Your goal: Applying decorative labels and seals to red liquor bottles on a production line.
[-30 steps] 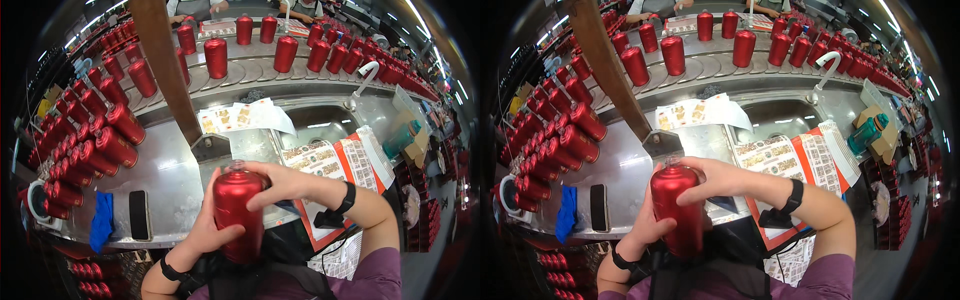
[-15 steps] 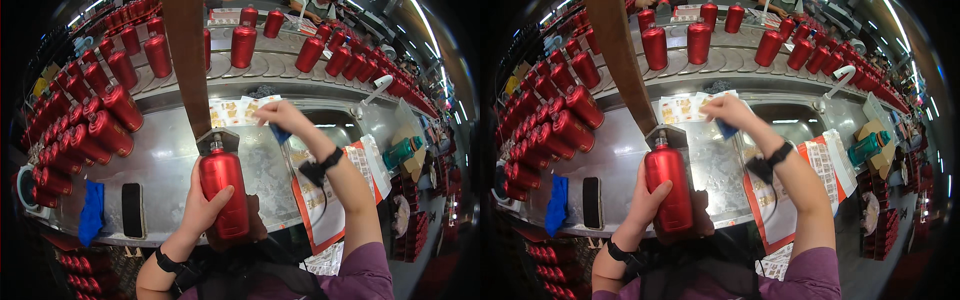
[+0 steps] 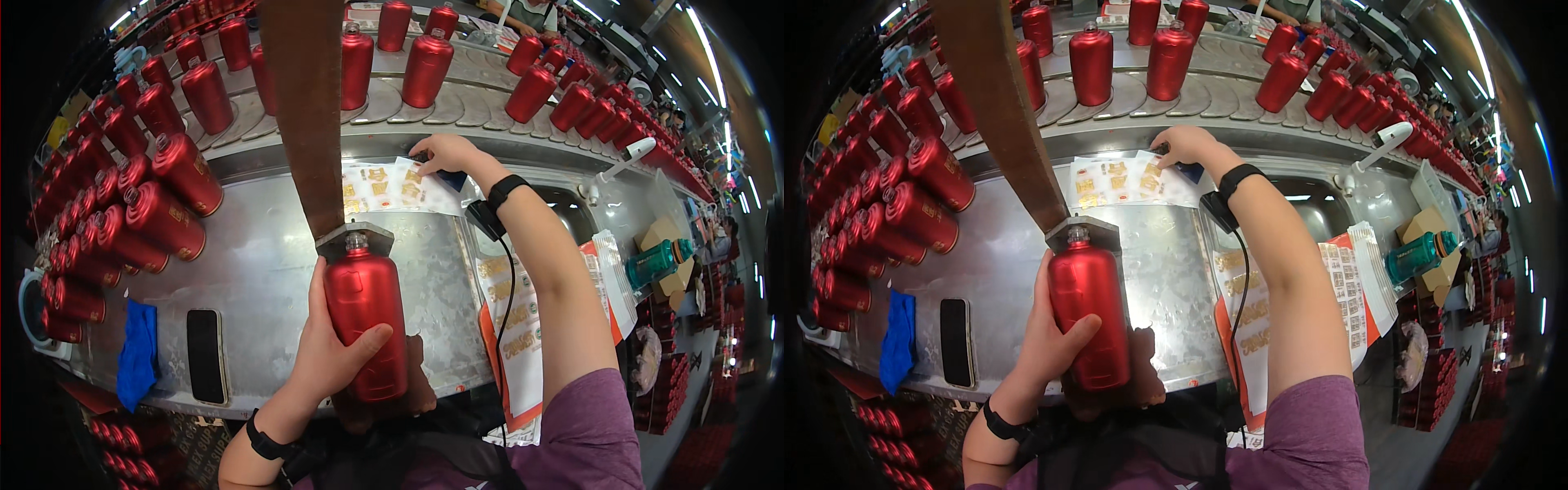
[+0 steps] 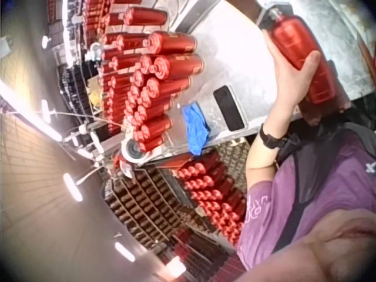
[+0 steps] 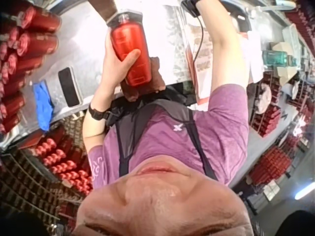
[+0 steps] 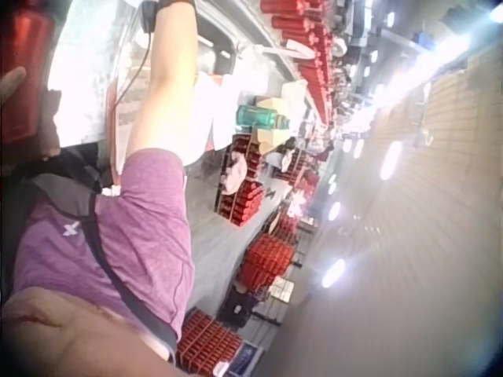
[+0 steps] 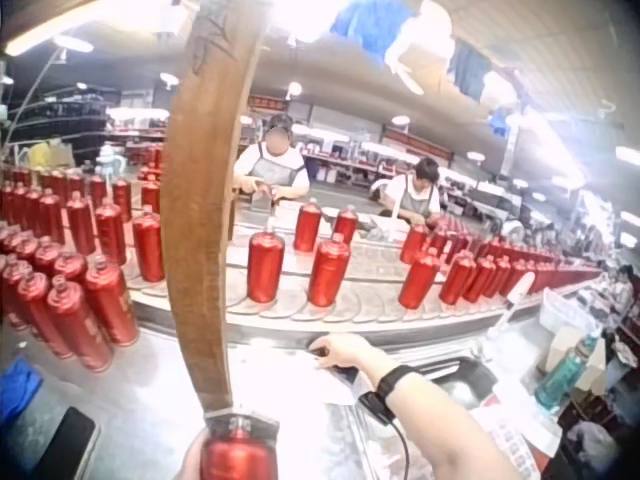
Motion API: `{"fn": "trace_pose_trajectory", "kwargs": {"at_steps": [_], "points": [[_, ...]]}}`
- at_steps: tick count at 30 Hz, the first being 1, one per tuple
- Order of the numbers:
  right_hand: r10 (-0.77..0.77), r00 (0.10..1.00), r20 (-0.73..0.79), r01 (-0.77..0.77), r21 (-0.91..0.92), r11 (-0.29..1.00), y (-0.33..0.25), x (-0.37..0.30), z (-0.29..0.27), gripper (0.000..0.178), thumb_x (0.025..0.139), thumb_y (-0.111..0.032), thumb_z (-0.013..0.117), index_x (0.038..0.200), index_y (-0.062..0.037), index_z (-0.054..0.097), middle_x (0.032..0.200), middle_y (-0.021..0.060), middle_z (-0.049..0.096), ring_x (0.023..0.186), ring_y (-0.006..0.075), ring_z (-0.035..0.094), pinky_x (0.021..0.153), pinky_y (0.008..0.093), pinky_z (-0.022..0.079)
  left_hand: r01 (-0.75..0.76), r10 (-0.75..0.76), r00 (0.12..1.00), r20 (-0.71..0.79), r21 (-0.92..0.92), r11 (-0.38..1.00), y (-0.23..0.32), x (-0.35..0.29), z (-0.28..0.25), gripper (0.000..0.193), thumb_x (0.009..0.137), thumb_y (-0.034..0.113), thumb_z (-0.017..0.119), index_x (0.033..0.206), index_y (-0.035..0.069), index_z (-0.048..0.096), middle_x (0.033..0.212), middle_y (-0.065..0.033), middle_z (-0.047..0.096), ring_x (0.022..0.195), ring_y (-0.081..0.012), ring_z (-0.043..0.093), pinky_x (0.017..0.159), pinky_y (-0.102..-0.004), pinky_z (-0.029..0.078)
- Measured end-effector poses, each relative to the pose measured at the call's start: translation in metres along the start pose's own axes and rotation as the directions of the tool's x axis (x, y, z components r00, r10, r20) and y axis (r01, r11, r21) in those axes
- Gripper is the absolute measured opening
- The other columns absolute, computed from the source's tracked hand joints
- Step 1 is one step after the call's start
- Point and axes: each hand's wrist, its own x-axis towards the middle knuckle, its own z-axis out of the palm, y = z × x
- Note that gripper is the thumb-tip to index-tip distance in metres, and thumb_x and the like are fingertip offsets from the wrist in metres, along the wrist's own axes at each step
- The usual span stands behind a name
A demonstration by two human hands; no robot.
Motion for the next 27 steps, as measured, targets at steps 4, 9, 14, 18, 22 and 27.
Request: {"fn": "trace_pose_trajectory", "kwargs": {"at_steps": [4,9,14,18,22,27], "points": [[-0.014,0.997,0.079,0.015,-0.01,1.0,0.002,0.015,-0.001,0.044,0.072,-0.039,0.081,0.109,-0.0168,0.074,0.094,0.0091,0.072,0.087,0.0265,0.068,0.074,0.0383,0.052,0.068,-0.062,0.995,0.075,-0.088,0.994,0.003,-0.016,-0.008,0.122,0.079,0.024,0.083,0.156,0.002,-0.009,0.15,-0.0251,0.037,0.135,-0.0331,0.048,0.109,-0.0423,0.042],[0.057,0.997,0.047,-0.06,0.05,0.997,-0.002,0.019,0.002,0.033,0.072,-0.038,0.08,0.095,-0.0147,0.076,0.086,0.007,0.073,0.083,0.0244,0.069,0.073,0.0375,0.052,0.015,0.009,0.988,0.154,-0.153,0.988,-0.005,-0.041,-0.023,0.137,0.072,0.021,0.089,0.154,0.002,-0.018,0.159,-0.0263,0.017,0.148,-0.0359,0.028,0.116,-0.0435,0.034],[0.09,0.991,-0.099,-0.078,0.119,0.99,-0.014,0.002,0.009,0.024,0.077,-0.034,0.076,0.088,-0.0134,0.075,0.078,0.0078,0.072,0.078,0.0256,0.069,0.072,0.0379,0.053,-0.197,0.109,0.963,0.248,0.364,0.91,-0.016,-0.054,-0.023,0.141,0.064,0.029,0.094,0.156,0.0,-0.009,0.153,-0.0254,0.03,0.141,-0.0388,0.037,0.11,-0.0488,0.04],[0.008,0.906,-0.423,0.025,0.072,0.997,-0.036,-0.02,0.011,0.015,0.083,-0.027,0.068,0.091,-0.0161,0.076,0.085,0.0083,0.072,0.082,0.0288,0.069,0.073,0.0415,0.053,-0.299,0.242,0.954,0.178,0.496,0.815,-0.022,-0.052,-0.008,0.138,0.063,0.025,0.095,0.156,-0.003,-0.004,0.145,-0.0256,0.039,0.133,-0.0401,0.045,0.105,-0.0471,0.043],[-0.036,0.785,-0.618,0.079,0.041,0.996,-0.042,-0.048,-0.008,0.016,0.085,-0.026,0.065,0.093,-0.0161,0.076,0.088,0.0084,0.072,0.084,0.0306,0.068,0.074,0.0425,0.054,-0.259,0.253,0.964,0.081,0.496,0.829,-0.021,-0.054,0.0,0.13,0.064,0.023,0.093,0.156,-0.003,0.004,0.141,-0.0252,0.044,0.125,-0.0406,0.05,0.102,-0.0453,0.044],[0.241,0.88,-0.408,0.028,0.553,0.833,0.028,-0.109,-0.04,0.022,0.084,-0.024,0.072,0.094,-0.005,0.075,0.079,0.0078,0.073,0.07,0.0161,0.067,0.067,0.0318,0.051,-0.226,0.245,0.969,0.043,0.557,0.799,-0.016,-0.061,0.002,0.122,0.065,0.022,0.092,0.156,-0.003,0.013,0.139,-0.0249,0.047,0.121,-0.0397,0.053,0.1,-0.0445,0.045]]}}
